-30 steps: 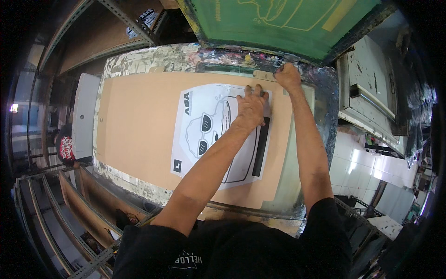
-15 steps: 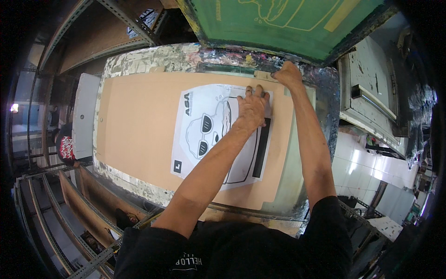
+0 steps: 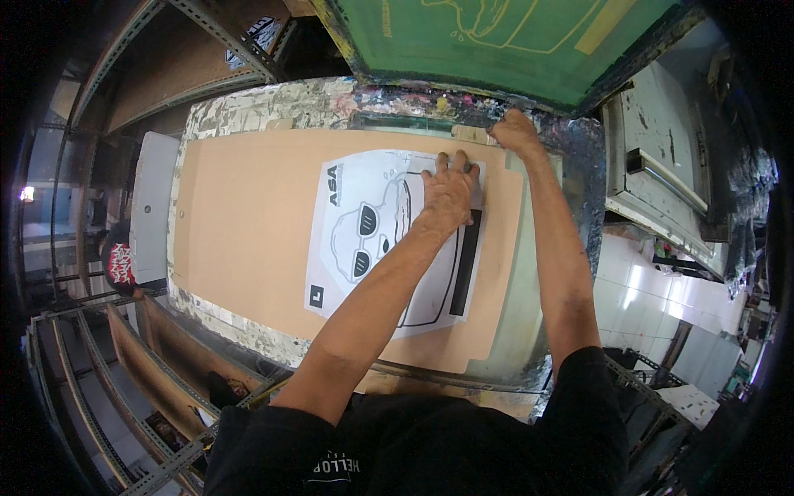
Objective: The person aligns a screen printing frame over a design template on a workbench. They then lift the frame to reveal the printed design on the material below and smooth the surface with their hands.
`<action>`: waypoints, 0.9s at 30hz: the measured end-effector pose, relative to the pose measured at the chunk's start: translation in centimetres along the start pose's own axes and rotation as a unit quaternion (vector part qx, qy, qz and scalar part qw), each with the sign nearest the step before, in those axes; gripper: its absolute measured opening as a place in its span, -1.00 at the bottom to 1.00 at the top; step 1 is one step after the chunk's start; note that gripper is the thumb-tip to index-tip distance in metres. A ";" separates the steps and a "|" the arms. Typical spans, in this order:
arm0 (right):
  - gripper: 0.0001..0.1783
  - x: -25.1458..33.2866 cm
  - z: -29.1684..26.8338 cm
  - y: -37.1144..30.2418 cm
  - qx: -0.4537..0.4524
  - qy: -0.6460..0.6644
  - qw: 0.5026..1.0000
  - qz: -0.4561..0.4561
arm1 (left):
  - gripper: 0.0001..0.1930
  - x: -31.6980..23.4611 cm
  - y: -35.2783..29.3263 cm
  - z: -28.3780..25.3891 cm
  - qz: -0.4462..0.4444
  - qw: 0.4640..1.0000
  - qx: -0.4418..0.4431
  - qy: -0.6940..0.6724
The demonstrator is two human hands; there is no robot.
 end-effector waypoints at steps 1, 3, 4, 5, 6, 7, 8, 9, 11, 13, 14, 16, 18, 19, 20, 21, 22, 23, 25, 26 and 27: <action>-0.61 -0.1 0.1 0.1 -0.003 0.008 1.000 -0.006 | 0.02 0.1 0.0 0.0 -0.001 1.000 0.000 -0.001; -0.58 -0.2 0.1 0.3 -0.021 -0.012 0.999 -0.022 | 0.03 -0.1 0.0 -0.1 0.002 1.000 -0.001 -0.002; -0.57 -0.3 0.0 0.5 -0.031 -0.023 0.999 -0.030 | 0.03 -0.2 0.0 -0.2 0.003 1.000 -0.001 -0.003; -0.56 -0.2 0.3 0.5 -0.018 -0.022 0.999 -0.027 | 0.03 -0.1 -0.1 -0.2 0.004 1.000 -0.003 -0.003; -0.55 -0.1 0.3 0.5 -0.006 -0.022 0.999 -0.025 | 0.02 -0.1 -0.1 -0.2 0.004 1.000 -0.006 -0.003; -0.54 -0.1 0.4 0.6 0.006 -0.022 1.000 -0.022 | 0.02 0.0 -0.2 -0.2 0.006 1.000 -0.008 -0.004; -0.54 0.0 0.3 0.5 0.004 -0.024 0.999 -0.027 | 0.02 -0.1 -0.2 -0.1 0.005 1.000 -0.011 -0.004; -0.54 0.1 0.3 0.5 0.002 -0.026 0.999 -0.033 | 0.02 -0.1 -0.1 -0.1 0.005 1.000 -0.014 -0.004; -0.54 0.7 0.1 0.2 0.014 -0.050 0.998 -0.041 | 0.02 0.0 -0.1 -0.1 0.004 1.000 -0.014 -0.005; -0.53 1.9 0.4 -0.4 0.041 -0.093 0.994 -0.046 | 0.02 0.3 -0.2 -0.1 0.000 1.000 -0.007 -0.006; -0.54 2.1 0.3 -0.6 0.028 -0.099 0.993 -0.053 | 0.02 0.3 -0.2 0.0 -0.002 1.000 -0.005 -0.007; -0.57 2.5 0.3 -0.9 0.002 -0.110 0.992 -0.068 | 0.02 0.5 -0.1 0.1 -0.007 1.000 0.001 -0.009; -0.63 -1.5 1.0 1.1 0.002 0.032 0.999 -0.033 | 0.02 -0.6 0.1 -0.2 0.007 1.000 0.010 -0.008; -0.66 -2.8 1.3 2.0 0.003 0.103 0.994 -0.019 | 0.02 -0.9 0.2 -0.3 0.010 1.000 0.015 -0.007; -0.68 -2.1 2.2 1.8 0.029 0.162 0.986 -0.019 | 0.02 -0.3 0.2 -0.1 0.004 1.000 0.011 -0.005; -0.70 -1.3 2.6 1.1 0.055 0.220 0.974 -0.017 | 0.02 0.0 0.2 0.1 0.000 1.000 0.007 -0.004; -0.70 -0.4 3.1 0.6 0.081 0.277 0.957 -0.014 | 0.02 0.3 0.1 0.4 -0.004 1.000 0.004 -0.002; -0.71 -0.4 2.9 0.6 0.082 0.276 0.958 -0.021 | 0.02 0.2 0.2 0.3 -0.002 1.000 0.003 -0.006; -0.71 -0.3 2.5 0.5 0.083 0.273 0.958 -0.034 | 0.03 0.0 0.2 0.1 0.001 1.000 0.000 -0.015; -0.71 -0.1 2.4 0.5 0.077 0.251 0.964 -0.036 | 0.02 -0.1 0.2 0.0 0.001 1.000 0.001 -0.018; -0.71 0.2 2.3 0.5 0.070 0.228 0.970 -0.038 | 0.02 -0.1 0.2 0.0 0.001 1.000 0.002 -0.021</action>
Point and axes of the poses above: each hand's wrist, its own y-axis towards the middle knuckle, its own z-axis out of the palm, x = y × z, the point moved 8 cm from there along y, towards the middle knuckle, and after that the axes turned 5 degrees about -z, right-handed, at the moved point
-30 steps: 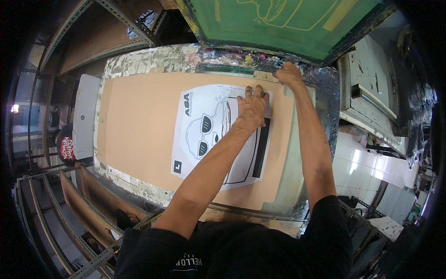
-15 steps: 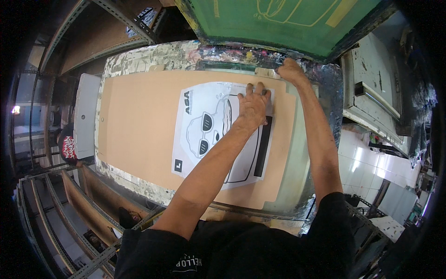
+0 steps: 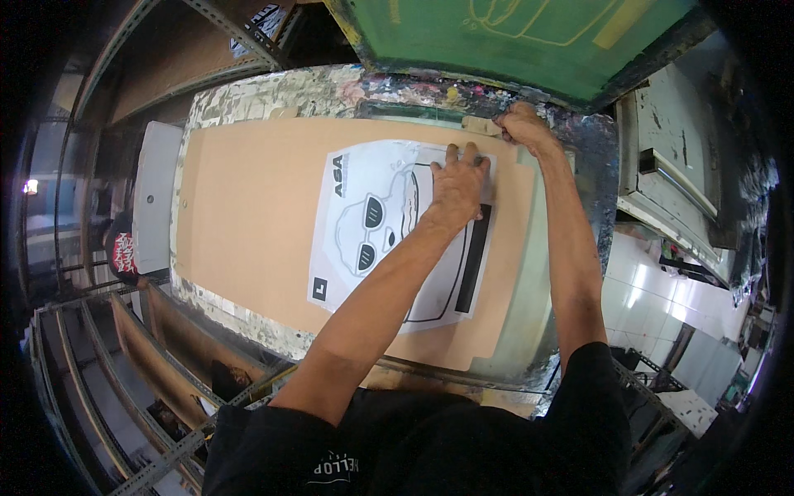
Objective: The person aligns a screen printing frame over a design template on a workbench. They then lift the frame to reveal the printed design on the material below and smooth the surface with their hands.
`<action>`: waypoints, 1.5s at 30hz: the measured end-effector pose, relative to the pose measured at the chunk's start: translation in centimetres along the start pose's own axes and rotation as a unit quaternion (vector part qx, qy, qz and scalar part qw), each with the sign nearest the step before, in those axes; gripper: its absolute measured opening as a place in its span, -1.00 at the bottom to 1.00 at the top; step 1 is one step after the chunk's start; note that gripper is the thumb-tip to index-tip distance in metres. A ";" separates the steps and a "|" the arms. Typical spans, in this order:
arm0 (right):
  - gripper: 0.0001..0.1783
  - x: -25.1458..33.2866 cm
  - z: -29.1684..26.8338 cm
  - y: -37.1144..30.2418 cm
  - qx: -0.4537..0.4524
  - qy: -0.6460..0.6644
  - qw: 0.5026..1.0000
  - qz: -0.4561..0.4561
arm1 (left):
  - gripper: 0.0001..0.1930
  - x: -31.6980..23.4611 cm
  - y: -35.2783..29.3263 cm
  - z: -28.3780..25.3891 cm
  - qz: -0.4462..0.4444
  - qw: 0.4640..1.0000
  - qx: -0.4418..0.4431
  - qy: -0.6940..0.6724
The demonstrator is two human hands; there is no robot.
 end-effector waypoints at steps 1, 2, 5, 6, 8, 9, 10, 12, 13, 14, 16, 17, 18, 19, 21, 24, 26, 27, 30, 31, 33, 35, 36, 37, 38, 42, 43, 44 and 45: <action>-0.71 0.3 0.1 0.0 -0.005 -0.024 1.000 -0.002 | 0.01 0.0 0.0 -0.1 0.000 1.000 0.001 -0.003; -0.71 0.3 0.2 0.0 -0.013 -0.031 0.999 0.000 | 0.01 0.1 -0.1 0.0 -0.001 1.000 -0.002 -0.006; -0.66 0.1 0.4 0.2 -0.036 -0.057 0.998 -0.005 | 0.00 0.3 -0.1 0.1 -0.004 1.000 -0.010 -0.014; -0.64 -0.2 0.0 0.2 -0.043 -0.069 0.997 -0.012 | 0.00 0.1 -0.1 0.1 -0.003 1.000 -0.012 -0.016; -0.59 -0.7 -0.1 0.3 -0.049 -0.082 0.995 -0.019 | 0.00 -0.1 -0.1 0.0 -0.003 1.000 -0.008 -0.016; -0.58 -0.7 0.0 0.3 -0.048 -0.084 0.995 -0.019 | 0.01 -0.2 -0.1 -0.1 -0.003 1.000 -0.001 -0.015; -0.56 -0.7 0.0 0.3 -0.047 -0.086 0.995 -0.019 | 0.01 -0.2 -0.2 -0.1 -0.003 1.000 0.006 -0.013; -0.57 0.7 -0.4 -0.2 -0.040 -0.175 0.984 -0.014 | 0.00 0.1 -0.2 0.0 -0.001 1.000 -0.009 -0.008; -0.58 1.5 -1.0 -0.4 -0.039 -0.232 0.972 -0.011 | 0.00 0.0 -0.3 0.0 0.002 1.000 -0.017 -0.007; -0.58 2.1 -1.5 -0.4 -0.041 -0.286 0.957 -0.009 | 0.00 0.0 -0.2 0.0 -0.001 1.000 -0.010 -0.006; -0.61 3.7 -1.0 -1.1 -0.037 -0.318 0.945 -0.071 | 0.00 -0.2 0.0 -0.1 -0.006 1.000 0.003 -0.003; -0.62 4.5 -0.4 -1.5 -0.036 -0.336 0.936 -0.103 | 0.00 -0.1 0.0 -0.1 -0.007 1.000 0.000 -0.002; -0.63 4.9 0.1 -1.4 -0.038 -0.347 0.930 -0.113 | 0.00 0.0 0.0 0.0 -0.008 1.000 -0.004 0.000; -0.63 5.1 0.8 -1.3 -0.039 -0.359 0.924 -0.124 | 0.00 0.0 0.0 0.1 -0.010 1.000 -0.007 0.002; -0.62 5.3 1.6 -1.0 -0.032 -0.365 0.920 -0.138 | 0.00 -0.2 0.0 0.0 -0.003 1.000 -0.008 -0.002; -0.56 6.2 2.8 -1.0 0.008 -0.335 0.927 -0.167 | -0.01 -0.2 0.0 0.0 -0.004 1.000 -0.008 -0.003; -0.52 7.3 3.3 -1.3 0.039 -0.293 0.933 -0.203 | -0.01 0.2 -0.1 -0.1 -0.010 1.000 -0.013 -0.004; -0.49 6.8 3.4 -1.1 0.036 -0.323 0.915 -0.238 | -0.01 -0.1 -0.1 -0.1 -0.008 1.000 -0.018 -0.007; -0.45 6.0 4.3 -0.5 0.048 -0.370 0.880 -0.294 | -0.01 -0.1 0.1 0.0 -0.006 1.000 -0.011 -0.007; -0.46 5.9 4.1 -0.2 0.064 -0.363 0.886 -0.280 | -0.01 -0.1 0.2 0.1 -0.007 1.000 -0.005 -0.006; -0.51 6.2 4.4 -0.1 0.080 -0.350 0.890 -0.282 | -0.01 0.1 0.0 0.0 -0.005 1.000 -0.015 -0.010; -0.57 6.9 4.4 -0.1 0.080 -0.338 0.884 -0.313 | -0.01 0.0 -0.1 0.0 -0.003 1.000 -0.020 -0.010; -0.61 7.0 4.3 0.1 0.091 -0.316 0.886 -0.328 | -0.01 -0.1 -0.1 -0.1 -0.002 1.000 -0.019 -0.008; -0.65 7.0 3.9 0.2 0.101 -0.293 0.887 -0.343 | -0.01 -0.3 0.0 -0.1 -0.001 1.000 -0.018 -0.006; -0.69 7.2 3.8 0.3 0.114 -0.271 0.887 -0.357 | 0.00 -0.3 -0.1 -0.1 -0.003 1.000 -0.017 -0.008; -0.76 5.4 3.7 1.3 0.185 -0.182 0.924 -0.282 | 0.02 0.0 0.0 0.2 -0.006 1.000 -0.007 -0.009; -0.77 4.8 3.6 1.4 0.199 -0.127 0.936 -0.261 | 0.02 -0.1 0.1 0.2 -0.007 1.000 -0.002 -0.008; -0.78 4.4 3.7 1.4 0.213 -0.070 0.945 -0.239 | 0.03 0.0 0.2 0.3 -0.010 1.000 0.006 -0.003; -0.78 4.4 3.6 1.4 0.200 -0.067 0.946 -0.248 | 0.04 0.0 0.2 0.3 -0.013 1.000 0.014 0.002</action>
Point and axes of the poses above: each hand's wrist, its own y-axis towards the middle knuckle, its own z-axis out of the palm, x = y × z, the point moved 8 cm from there along y, towards the middle knuckle, and after that the axes turned 5 degrees about -z, right-handed, at the moved point
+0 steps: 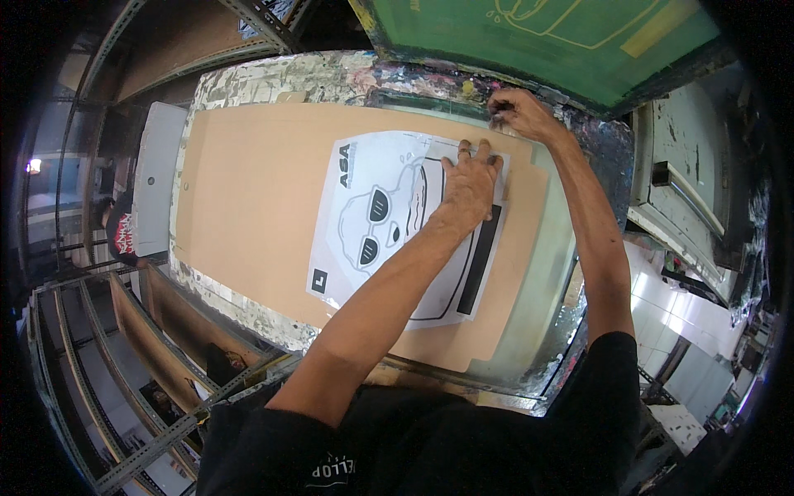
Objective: The person aligns a screen printing frame over a design template on a workbench. They then lift the frame to reveal the printed design on the material below and smooth the surface with their hands.
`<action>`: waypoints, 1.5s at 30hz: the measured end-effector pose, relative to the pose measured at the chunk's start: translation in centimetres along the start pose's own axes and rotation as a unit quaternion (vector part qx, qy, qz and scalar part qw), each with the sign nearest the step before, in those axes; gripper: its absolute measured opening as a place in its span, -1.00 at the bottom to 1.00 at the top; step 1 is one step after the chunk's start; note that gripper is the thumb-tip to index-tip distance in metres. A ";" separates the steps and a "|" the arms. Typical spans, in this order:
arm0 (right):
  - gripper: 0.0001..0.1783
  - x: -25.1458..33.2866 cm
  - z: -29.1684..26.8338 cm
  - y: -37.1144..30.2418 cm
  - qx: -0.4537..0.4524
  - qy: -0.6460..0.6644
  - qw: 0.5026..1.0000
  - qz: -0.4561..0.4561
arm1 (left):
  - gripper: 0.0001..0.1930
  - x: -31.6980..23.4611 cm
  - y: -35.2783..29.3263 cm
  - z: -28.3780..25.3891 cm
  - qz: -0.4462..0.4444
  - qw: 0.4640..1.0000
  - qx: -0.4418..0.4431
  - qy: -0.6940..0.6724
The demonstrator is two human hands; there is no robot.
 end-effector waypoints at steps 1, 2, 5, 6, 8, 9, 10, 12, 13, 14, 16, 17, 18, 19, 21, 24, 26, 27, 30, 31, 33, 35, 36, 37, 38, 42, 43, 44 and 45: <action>-0.78 0.0 0.0 -0.2 -0.014 -0.003 1.000 -0.007 | 0.05 0.1 0.0 0.0 -0.004 1.000 0.008 0.005; -0.77 -0.2 -0.1 -0.4 -0.028 -0.005 1.000 -0.013 | 0.05 0.0 0.0 0.0 0.000 1.000 0.004 0.002; -0.75 -0.2 -0.5 -1.0 -0.064 -0.038 0.994 -0.080 | 0.05 0.1 -0.2 -0.1 0.006 1.000 -0.006 -0.006; -0.74 -0.6 -0.5 -1.1 -0.072 -0.011 0.994 -0.081 | 0.05 0.0 -0.2 -0.2 0.007 1.000 -0.008 -0.007; -0.72 -1.3 -0.2 -1.5 -0.084 0.043 0.992 -0.082 | 0.03 0.0 -0.3 -0.2 0.007 1.000 -0.016 -0.012; -0.71 -1.6 -0.2 -1.5 -0.082 0.047 0.992 -0.078 | 0.03 0.0 -0.4 -0.2 0.007 1.000 -0.024 -0.015; -0.71 -1.9 -0.1 -1.5 -0.081 0.052 0.993 -0.075 | 0.02 0.1 -0.4 -0.2 0.007 0.999 -0.031 -0.017; -0.70 -1.9 0.0 -1.7 -0.073 0.066 0.992 -0.079 | 0.02 0.0 -0.3 -0.2 0.010 0.999 -0.026 -0.017; -0.70 -1.8 -0.2 -1.8 -0.068 0.075 0.991 -0.086 | 0.02 -0.1 -0.3 -0.2 0.011 1.000 -0.023 -0.017; -0.70 -1.4 -0.2 -1.9 -0.063 0.086 0.990 -0.094 | 0.02 0.0 -0.2 -0.1 0.010 1.000 -0.023 -0.014; -0.70 -0.9 -0.1 -1.9 -0.064 0.053 0.992 -0.091 | 0.01 0.0 -0.2 0.0 0.009 1.000 -0.023 -0.008; -0.70 -0.2 -0.1 -2.0 -0.065 0.036 0.993 -0.090 | 0.01 0.0 -0.3 0.0 0.008 1.000 -0.024 -0.005; -0.68 0.1 -0.1 -2.0 -0.068 0.029 0.995 -0.061 | 0.01 0.1 -0.3 -0.1 0.007 1.000 -0.025 -0.001; -0.66 0.3 0.1 -2.1 -0.071 0.021 0.997 -0.032 | 0.01 0.1 -0.3 -0.1 0.006 1.000 -0.026 0.002; -0.64 0.9 0.0 -2.2 -0.069 -0.064 0.995 -0.031 | 0.01 0.1 -0.4 0.0 0.005 1.000 -0.028 0.003; -0.67 0.8 0.1 -2.1 -0.055 -0.217 0.972 -0.074 | 0.02 0.1 -0.3 0.1 0.010 1.000 -0.029 0.000; -0.70 -0.4 -0.4 -1.6 -0.052 -0.221 0.973 -0.050 | 0.02 0.0 -0.2 0.0 0.011 1.000 -0.025 -0.003; -0.70 -0.5 -0.5 -1.5 -0.049 -0.212 0.974 -0.061 | 0.02 0.0 -0.2 0.0 0.010 1.000 -0.021 -0.003; -0.71 -1.4 -1.0 -1.5 -0.042 -0.145 0.985 -0.079 | 0.01 -0.2 -0.1 -0.1 0.007 1.000 -0.014 -0.004; -0.71 -1.9 -1.2 -1.6 -0.041 -0.094 0.992 -0.073 | 0.01 -0.3 -0.1 -0.1 0.007 1.000 -0.012 -0.004; -0.71 -1.2 -0.9 -1.7 -0.053 -0.036 0.995 -0.077 | 0.01 0.0 -0.3 0.0 0.004 1.000 -0.023 -0.005; -0.70 -0.1 -1.2 -2.2 -0.087 -0.028 0.992 -0.091 | 0.01 0.1 -0.4 0.0 0.003 1.000 -0.028 -0.009; -0.68 -0.4 -1.1 -2.3 -0.083 -0.015 0.993 -0.086 | 0.01 0.1 -0.3 0.0 0.004 1.000 -0.027 -0.011; -0.67 -0.6 -0.9 -2.4 -0.079 -0.001 0.994 -0.082 | 0.01 0.1 -0.3 -0.1 0.003 1.000 -0.026 -0.014; -0.65 -0.6 -0.8 -2.3 -0.075 0.014 0.994 -0.079 | 0.01 0.1 -0.2 0.0 0.005 0.999 -0.031 -0.017; -0.65 0.1 -0.7 -3.0 -0.088 0.003 0.991 -0.100 | 0.01 0.3 -0.3 -0.1 0.008 0.999 -0.035 -0.029; -0.65 0.2 -0.7 -3.1 -0.092 0.010 0.990 -0.109 | 0.01 0.4 -0.3 -0.1 0.007 0.999 -0.032 -0.032; -0.64 0.1 -0.7 -3.4 -0.096 0.016 0.988 -0.117 | 0.01 0.3 -0.3 -0.2 0.010 0.999 -0.034 -0.033; -0.64 0.0 -0.8 -3.7 -0.105 0.001 0.985 -0.134 | 0.00 0.2 -0.3 -0.2 0.012 0.999 -0.036 -0.034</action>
Point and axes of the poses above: each hand's wrist, its own y-axis towards the middle knuckle, its own z-axis out of the palm, x = y × z, the point moved 8 cm from there along y, towards the middle knuckle, and after that the axes turned 5 degrees about -z, right-handed, at the moved point
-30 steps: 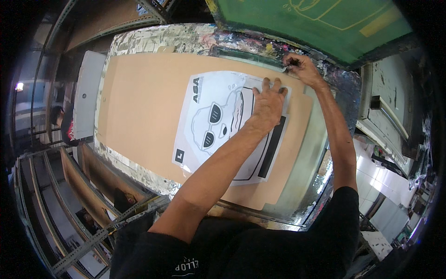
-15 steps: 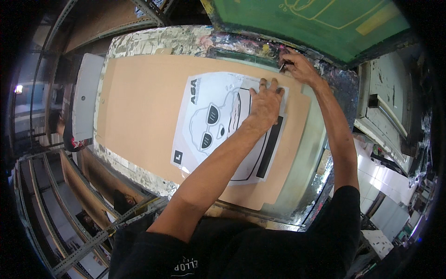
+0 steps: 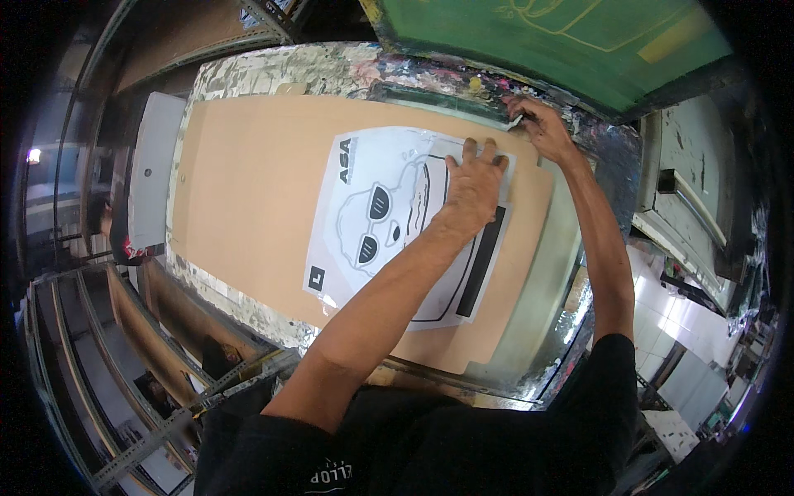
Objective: The person aligns a screen printing frame over a design template on a workbench. They then lift the frame to reveal the printed design on the material below and smooth the surface with their hands.
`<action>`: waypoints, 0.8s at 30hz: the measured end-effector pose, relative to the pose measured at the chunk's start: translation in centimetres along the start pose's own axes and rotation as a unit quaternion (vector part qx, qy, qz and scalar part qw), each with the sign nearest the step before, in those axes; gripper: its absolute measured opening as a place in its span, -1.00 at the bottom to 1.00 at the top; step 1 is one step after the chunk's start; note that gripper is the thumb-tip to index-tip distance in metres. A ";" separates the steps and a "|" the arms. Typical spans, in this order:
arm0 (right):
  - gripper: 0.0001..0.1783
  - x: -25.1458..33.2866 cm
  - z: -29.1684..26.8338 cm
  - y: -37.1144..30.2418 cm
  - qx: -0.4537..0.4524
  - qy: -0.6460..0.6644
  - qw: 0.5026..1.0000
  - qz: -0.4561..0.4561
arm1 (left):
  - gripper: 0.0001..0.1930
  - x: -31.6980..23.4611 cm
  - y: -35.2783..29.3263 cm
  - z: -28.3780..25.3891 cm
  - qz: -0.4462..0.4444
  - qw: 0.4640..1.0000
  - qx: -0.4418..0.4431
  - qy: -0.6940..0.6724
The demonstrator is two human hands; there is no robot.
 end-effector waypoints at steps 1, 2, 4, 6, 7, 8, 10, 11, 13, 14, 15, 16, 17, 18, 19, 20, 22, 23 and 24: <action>-0.63 0.1 -0.2 -0.3 -0.008 -0.014 1.000 -0.019 | 0.00 -0.1 0.0 0.0 0.003 1.000 -0.002 -0.001; -0.63 0.5 -0.1 -0.5 -0.015 -0.027 0.999 -0.038 | 0.00 -0.1 0.0 0.1 0.001 1.000 -0.004 0.003; -0.63 1.0 0.1 -1.1 -0.016 -0.030 0.999 -0.043 | -0.01 -0.2 0.0 0.3 0.002 1.000 -0.008 0.011; -0.64 2.1 -0.7 -1.5 -0.053 -0.009 0.997 -0.057 | -0.01 -0.2 0.0 0.4 -0.003 1.000 -0.009 0.019; -0.65 2.8 -1.6 -1.8 -0.091 0.012 0.993 -0.069 | -0.01 -0.2 0.1 0.4 -0.003 1.000 -0.009 0.023; -0.67 3.5 -3.1 -2.2 -0.131 0.030 0.988 -0.080 | -0.01 -0.3 0.2 0.3 -0.004 1.000 -0.012 0.024; -0.67 4.4 -5.6 -2.5 -0.142 0.093 0.985 -0.038 | -0.01 0.2 -0.1 0.6 -0.013 0.999 -0.015 0.025; -0.68 4.8 -6.9 -2.6 -0.153 0.119 0.981 -0.020 | -0.01 0.2 -0.1 0.5 -0.010 1.000 -0.008 0.024; -0.62 5.8 -7.5 -4.0 -0.160 0.056 0.985 0.016 | -0.01 0.1 -0.1 0.3 -0.006 1.000 0.006 0.023; -0.59 6.2 -7.9 -4.6 -0.165 0.023 0.986 0.034 | -0.01 0.0 0.0 0.2 -0.006 1.000 0.012 0.021; -0.55 6.4 -7.8 -4.6 -0.154 0.002 0.988 0.028 | -0.01 -0.1 0.1 0.1 -0.008 1.000 0.017 0.019; -0.50 6.6 -7.3 -4.4 -0.143 -0.018 0.989 0.022 | -0.01 -0.1 0.1 0.0 -0.010 1.000 0.023 0.017; -0.45 6.7 -6.7 -4.3 -0.132 -0.038 0.990 0.018 | -0.01 -0.1 0.1 -0.1 -0.007 1.000 0.022 0.014; -0.43 6.7 -6.1 -4.0 -0.116 -0.062 0.991 0.030 | 0.00 -0.1 0.0 -0.1 -0.005 1.000 0.020 0.011; -0.40 6.6 -5.5 -3.5 -0.100 -0.085 0.990 0.042 | 0.00 -0.2 0.0 -0.2 -0.004 1.000 0.019 0.008; -0.38 6.2 -4.7 -2.8 -0.081 -0.104 0.990 0.051 | 0.00 0.0 -0.1 -0.2 -0.007 1.000 0.022 0.013; -0.47 3.8 -4.2 -2.0 -0.079 -0.090 0.988 0.100 | 0.01 -0.4 0.1 -0.3 0.000 0.999 0.026 0.021; -0.50 2.8 -3.4 -1.1 -0.065 -0.071 0.989 0.108 | 0.01 -0.3 0.1 -0.2 -0.001 0.999 0.025 0.023; -0.52 2.0 -2.6 -0.4 -0.051 -0.052 0.990 0.117 | 0.01 -0.3 0.1 -0.1 -0.001 0.999 0.023 0.023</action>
Point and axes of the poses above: each hand's wrist, its own y-axis towards the middle knuckle, its own z-axis out of the palm, x = y × z, the point moved 8 cm from there along y, towards the middle knuckle, and after that the axes turned 5 degrees about -z, right-handed, at the moved point
